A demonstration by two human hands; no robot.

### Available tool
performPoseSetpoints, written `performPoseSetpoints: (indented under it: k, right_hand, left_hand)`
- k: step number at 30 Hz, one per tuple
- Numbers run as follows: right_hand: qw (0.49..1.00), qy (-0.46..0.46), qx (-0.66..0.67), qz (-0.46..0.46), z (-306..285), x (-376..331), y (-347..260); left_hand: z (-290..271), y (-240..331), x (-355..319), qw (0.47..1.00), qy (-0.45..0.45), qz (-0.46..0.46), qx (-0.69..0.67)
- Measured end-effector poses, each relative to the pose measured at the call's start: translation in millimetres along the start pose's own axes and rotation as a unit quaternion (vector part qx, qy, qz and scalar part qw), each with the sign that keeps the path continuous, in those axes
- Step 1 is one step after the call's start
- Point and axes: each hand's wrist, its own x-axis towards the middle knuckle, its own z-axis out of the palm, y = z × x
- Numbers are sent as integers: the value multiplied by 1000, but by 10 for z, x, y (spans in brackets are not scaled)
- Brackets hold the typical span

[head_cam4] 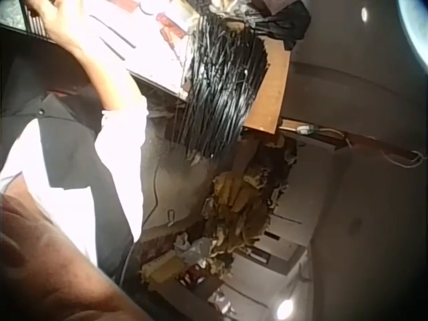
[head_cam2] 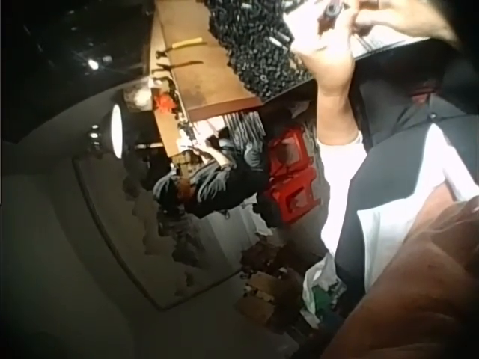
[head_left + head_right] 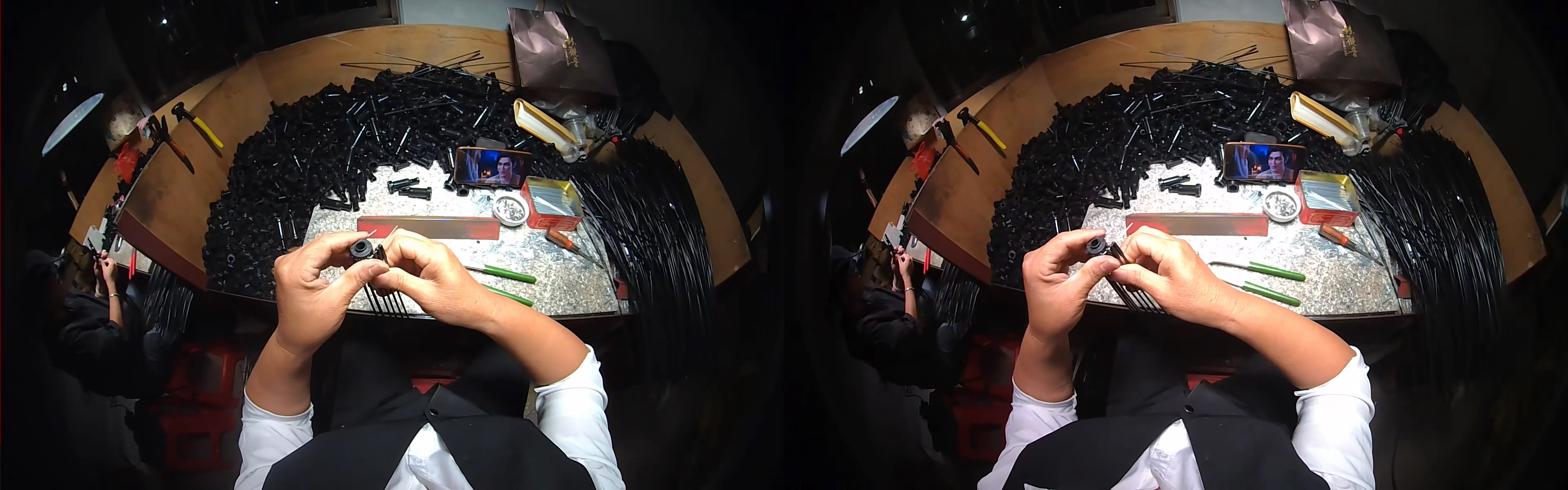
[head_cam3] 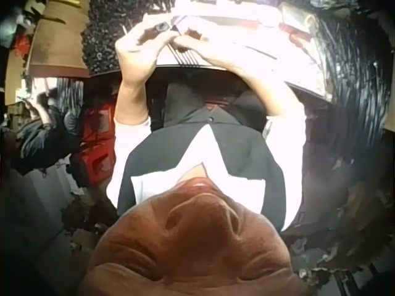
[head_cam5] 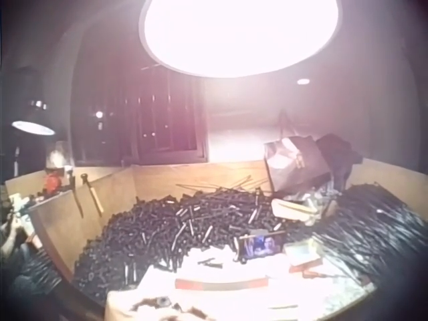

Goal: Gathering black cables and attaching connectors using crimping tools and a hammer at an industrial workbench.

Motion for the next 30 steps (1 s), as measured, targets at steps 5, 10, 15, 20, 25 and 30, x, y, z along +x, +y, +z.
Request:
performPoseSetpoints:
  k: [5,10,15,20,25,30]
  right_hand:
    - [999,-2,-40,-2,43,2,-59]
    - [995,37,-86,-19,-14,-15,39]
    - [986,40,-148,-72,101,-50,79]
    - [954,11,-276,-117,36,-172,63]
    - [909,-20,-402,-103,-233,-460,149]
    - [797,-3,-604,-23,-639,-741,335]
  left_hand:
    - [-79,-47,-32,999,-32,9,-13]
    - [99,-13,-95,999,-35,-14,-2]
    - [339,-80,-235,989,35,49,136]
    - [355,-313,-293,990,68,65,103]
    - [256,-277,-288,992,117,28,42]
    - [261,-342,-312,989,130,52,54]
